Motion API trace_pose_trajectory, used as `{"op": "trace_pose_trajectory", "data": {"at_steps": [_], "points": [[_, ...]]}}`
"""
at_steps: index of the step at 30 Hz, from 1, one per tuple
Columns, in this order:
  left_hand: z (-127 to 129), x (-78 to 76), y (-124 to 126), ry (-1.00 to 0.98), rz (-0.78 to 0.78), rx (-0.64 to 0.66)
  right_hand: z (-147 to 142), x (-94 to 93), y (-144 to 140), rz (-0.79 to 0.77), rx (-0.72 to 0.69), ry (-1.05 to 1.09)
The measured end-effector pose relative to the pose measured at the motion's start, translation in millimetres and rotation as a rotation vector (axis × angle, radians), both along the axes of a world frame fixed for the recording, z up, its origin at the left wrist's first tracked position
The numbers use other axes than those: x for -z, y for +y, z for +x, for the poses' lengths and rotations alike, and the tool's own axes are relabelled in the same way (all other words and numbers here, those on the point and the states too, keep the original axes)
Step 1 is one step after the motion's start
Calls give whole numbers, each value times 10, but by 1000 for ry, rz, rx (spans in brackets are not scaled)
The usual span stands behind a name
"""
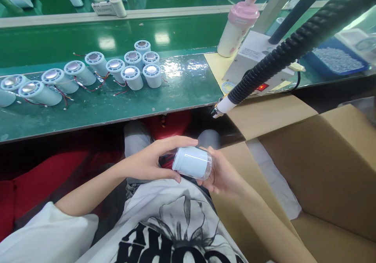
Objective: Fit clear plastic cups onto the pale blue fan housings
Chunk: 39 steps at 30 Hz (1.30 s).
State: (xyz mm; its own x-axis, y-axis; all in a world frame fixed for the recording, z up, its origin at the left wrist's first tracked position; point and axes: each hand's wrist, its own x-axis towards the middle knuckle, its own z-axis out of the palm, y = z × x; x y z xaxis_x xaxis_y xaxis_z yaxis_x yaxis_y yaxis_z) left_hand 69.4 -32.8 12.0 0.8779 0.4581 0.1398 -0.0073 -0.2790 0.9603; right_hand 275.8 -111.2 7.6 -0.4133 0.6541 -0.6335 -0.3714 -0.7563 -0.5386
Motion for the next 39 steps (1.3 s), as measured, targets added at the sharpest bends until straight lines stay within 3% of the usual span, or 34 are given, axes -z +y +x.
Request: {"op": "trace_pose_trajectory", "data": {"at_steps": [8,13,15,19,21,23,25,29,32,35,39], "points": [[20,10,22,-41,46,25,9,31,10,-110,-68,144],[13,24,-18,-12,-89,-4,-3,79,-37,-25,-135,11],[5,23,-40,7,-154,-24,-4,104,-79,151,-90,-193],[11,32,-41,80,-304,-65,38,182,-146,716,116,-692],[47,59,1,82,-355,-73,75,266,-141,988,141,-758],[122,103,81,67,-389,-65,106,387,-104,1142,141,-720],[238,153,199,59,-409,-49,123,531,-40,1140,207,-663],[557,249,507,40,-425,-36,126,810,139,943,514,-538],[783,302,735,10,-419,1,149,936,293,866,662,-480],[900,321,899,7,-402,53,207,974,426,859,703,-456],[845,315,981,29,-418,39,283,951,530,907,641,-427]]}}
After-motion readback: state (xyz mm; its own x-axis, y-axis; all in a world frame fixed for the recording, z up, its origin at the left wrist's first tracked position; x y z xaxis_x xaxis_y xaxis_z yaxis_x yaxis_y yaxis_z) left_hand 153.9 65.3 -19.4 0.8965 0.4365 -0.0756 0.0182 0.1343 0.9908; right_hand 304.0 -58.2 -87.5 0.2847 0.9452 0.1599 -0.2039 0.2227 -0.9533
